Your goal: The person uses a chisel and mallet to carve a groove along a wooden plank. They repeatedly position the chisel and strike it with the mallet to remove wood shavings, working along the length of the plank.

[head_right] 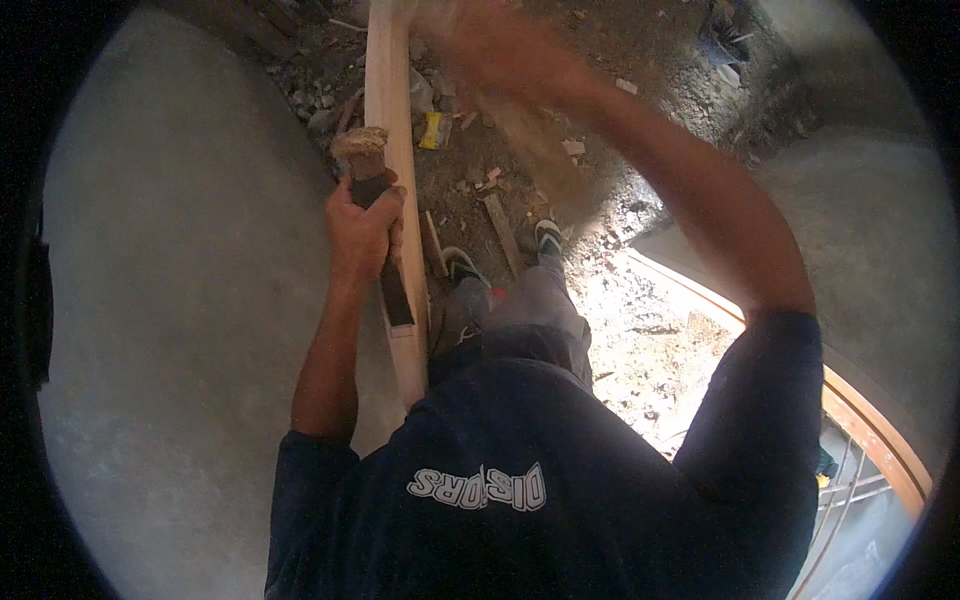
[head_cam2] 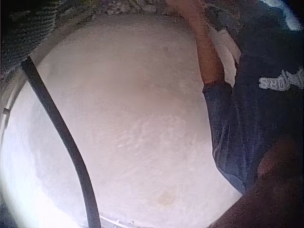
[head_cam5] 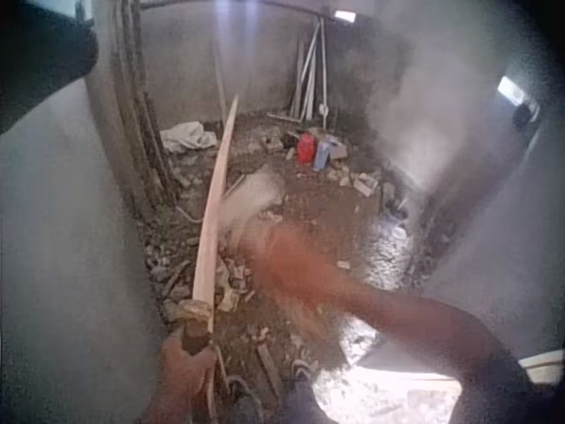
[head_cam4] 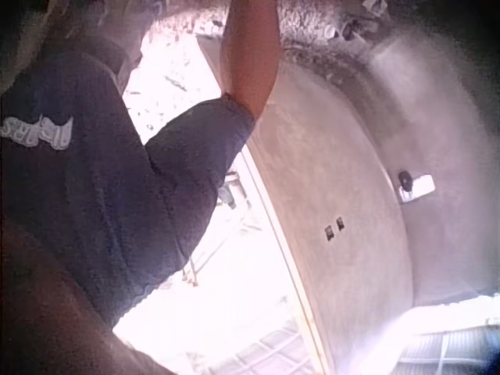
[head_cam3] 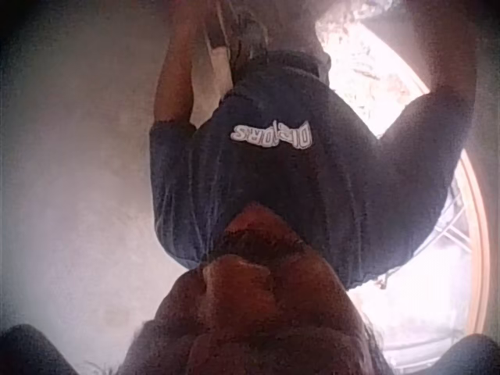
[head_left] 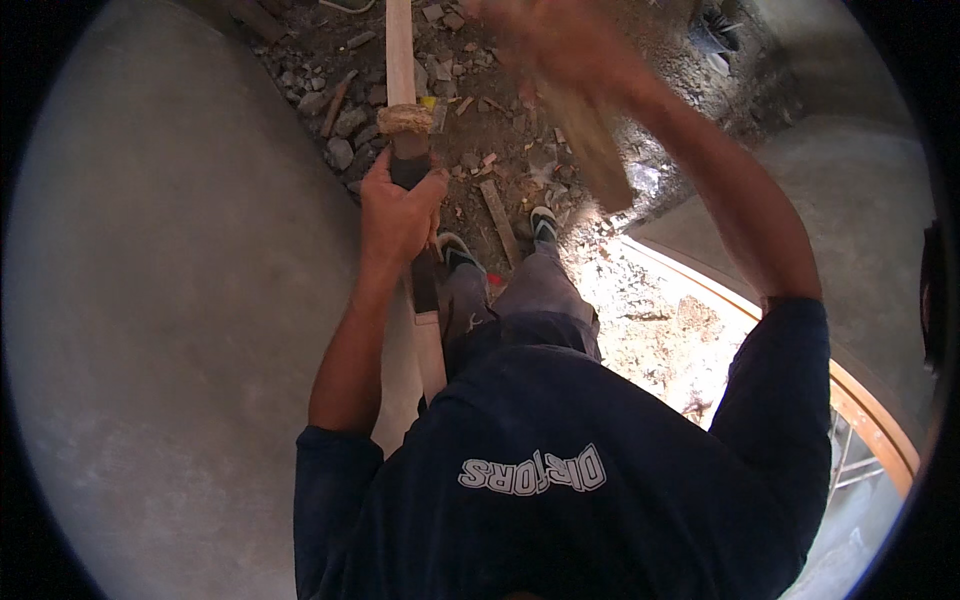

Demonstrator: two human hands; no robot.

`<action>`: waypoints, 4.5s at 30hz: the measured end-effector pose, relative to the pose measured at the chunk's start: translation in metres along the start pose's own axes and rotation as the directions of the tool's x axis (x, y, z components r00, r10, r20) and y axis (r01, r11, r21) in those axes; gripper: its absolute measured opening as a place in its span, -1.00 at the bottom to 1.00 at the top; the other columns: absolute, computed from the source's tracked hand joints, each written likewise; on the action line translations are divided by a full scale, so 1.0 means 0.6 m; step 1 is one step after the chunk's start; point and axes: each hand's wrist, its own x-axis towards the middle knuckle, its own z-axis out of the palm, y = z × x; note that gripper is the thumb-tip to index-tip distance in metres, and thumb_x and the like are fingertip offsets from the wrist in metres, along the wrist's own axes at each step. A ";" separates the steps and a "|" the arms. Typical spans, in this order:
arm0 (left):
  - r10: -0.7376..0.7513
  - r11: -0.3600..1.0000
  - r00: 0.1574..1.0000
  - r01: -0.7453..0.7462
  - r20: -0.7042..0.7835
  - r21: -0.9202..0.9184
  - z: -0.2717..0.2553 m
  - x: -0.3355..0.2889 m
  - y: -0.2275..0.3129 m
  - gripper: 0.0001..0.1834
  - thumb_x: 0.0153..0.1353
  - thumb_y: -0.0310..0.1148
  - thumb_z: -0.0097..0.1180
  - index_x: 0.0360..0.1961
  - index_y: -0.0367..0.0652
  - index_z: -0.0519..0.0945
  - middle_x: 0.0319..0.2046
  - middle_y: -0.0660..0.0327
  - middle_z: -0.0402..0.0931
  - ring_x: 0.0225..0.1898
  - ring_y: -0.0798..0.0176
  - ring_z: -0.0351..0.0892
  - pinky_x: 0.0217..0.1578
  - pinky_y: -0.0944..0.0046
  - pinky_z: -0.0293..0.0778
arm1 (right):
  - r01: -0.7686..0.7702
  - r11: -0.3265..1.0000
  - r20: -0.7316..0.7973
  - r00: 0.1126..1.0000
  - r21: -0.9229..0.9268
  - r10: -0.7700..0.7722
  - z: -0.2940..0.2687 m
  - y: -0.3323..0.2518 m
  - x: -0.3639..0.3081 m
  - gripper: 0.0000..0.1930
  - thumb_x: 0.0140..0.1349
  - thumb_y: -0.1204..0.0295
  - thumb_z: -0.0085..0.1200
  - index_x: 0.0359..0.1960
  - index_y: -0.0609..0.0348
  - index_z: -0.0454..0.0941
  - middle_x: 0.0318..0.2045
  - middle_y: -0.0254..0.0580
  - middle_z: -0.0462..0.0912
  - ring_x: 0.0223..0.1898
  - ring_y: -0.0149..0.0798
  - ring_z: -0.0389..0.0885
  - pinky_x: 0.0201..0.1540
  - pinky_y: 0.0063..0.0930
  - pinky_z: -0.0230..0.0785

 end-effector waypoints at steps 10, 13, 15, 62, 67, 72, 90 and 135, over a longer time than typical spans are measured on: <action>0.025 0.994 1.000 -0.024 -0.011 0.105 0.000 0.001 -0.016 -0.81 0.16 -0.52 0.15 -0.19 -0.30 0.49 -0.61 0.32 0.45 -0.78 0.50 0.27 -0.78 0.38 0.19 | 0.158 0.986 0.000 0.987 0.051 -0.159 0.013 0.020 0.005 -0.37 0.35 -0.17 -0.03 0.01 0.25 0.51 -0.66 -0.26 0.54 -0.69 -0.35 0.57 -0.60 -0.43 0.48; 0.021 0.999 1.000 -0.021 0.015 0.024 -0.004 -0.004 -0.023 -0.80 0.17 -0.52 0.16 -0.18 -0.30 0.48 -0.58 0.31 0.46 -0.78 0.50 0.27 -0.79 0.39 0.18 | 0.034 0.996 0.297 0.953 0.084 -0.058 0.018 0.003 -0.027 -0.39 0.36 -0.15 -0.03 0.01 0.25 0.50 -0.67 -0.26 0.53 -0.68 -0.35 0.58 -0.60 -0.44 0.48; 0.013 0.998 1.000 -0.012 0.028 -0.057 -0.003 -0.007 -0.023 -0.79 0.17 -0.53 0.17 -0.17 -0.30 0.48 -0.56 0.30 0.47 -0.78 0.50 0.28 -0.79 0.39 0.17 | -0.003 0.988 0.209 0.977 0.153 -0.030 -0.007 0.007 -0.013 -0.41 0.37 -0.12 -0.02 0.02 0.25 0.49 -0.66 -0.25 0.53 -0.68 -0.35 0.58 -0.60 -0.44 0.48; -0.104 0.918 0.994 0.106 -0.028 0.383 -0.114 -0.024 0.065 -0.45 -0.05 -0.28 0.47 -0.08 -0.28 0.51 -0.44 0.08 0.57 -0.61 0.29 0.55 -0.58 0.27 0.48 | -0.148 0.903 -0.056 0.981 0.404 0.186 0.053 0.048 -0.088 -0.41 0.19 -0.04 0.24 -0.10 0.35 0.56 -0.52 -0.12 0.66 -0.59 -0.31 0.66 -0.45 -0.35 0.53; -0.357 0.678 0.932 0.304 -0.063 0.669 -0.138 -0.077 -0.024 -0.14 -0.29 -0.27 0.61 0.09 -0.29 0.49 -0.18 -0.02 0.62 -0.12 0.02 0.61 0.03 0.08 0.47 | -0.127 0.900 0.063 0.992 0.417 0.111 0.158 0.091 -0.107 -0.41 0.15 -0.02 0.28 -0.06 0.31 0.56 -0.46 -0.07 0.69 -0.53 -0.27 0.69 -0.40 -0.33 0.53; -0.369 0.764 0.924 0.365 -0.105 0.531 -0.129 -0.167 -0.119 -0.17 -0.29 -0.28 0.61 0.08 -0.23 0.50 -0.18 0.05 0.62 -0.16 0.09 0.63 -0.08 0.12 0.54 | 0.188 0.890 -0.124 0.981 0.416 -0.149 0.270 0.108 -0.085 -0.37 0.07 0.05 0.35 0.02 0.32 0.53 -0.28 0.16 0.66 -0.19 -0.01 0.71 -0.09 -0.17 0.51; -0.240 0.865 0.938 0.323 -0.248 0.385 -0.128 -0.187 -0.114 -0.63 -0.04 -0.34 0.48 -0.26 -0.20 0.56 -0.41 0.25 0.63 -0.53 0.36 0.55 -0.54 0.36 0.44 | 0.107 0.912 -0.106 0.992 0.395 -0.070 0.370 0.076 -0.051 -0.21 -0.04 0.09 0.38 0.19 0.32 0.42 0.12 0.18 0.40 0.18 0.14 0.42 0.26 -0.15 0.30; 0.613 0.666 0.675 -0.721 -0.410 -0.191 -0.104 -0.093 -0.010 -0.58 0.23 -0.23 0.31 0.01 -0.17 0.47 -0.15 0.04 0.60 -0.09 0.02 0.65 -0.10 -0.08 0.67 | -0.016 0.803 -0.103 0.990 0.596 0.096 0.246 0.053 -0.119 -0.47 0.15 0.36 0.34 0.13 0.26 0.46 -0.37 -0.30 0.62 -0.57 -0.51 0.50 -0.54 -0.55 0.36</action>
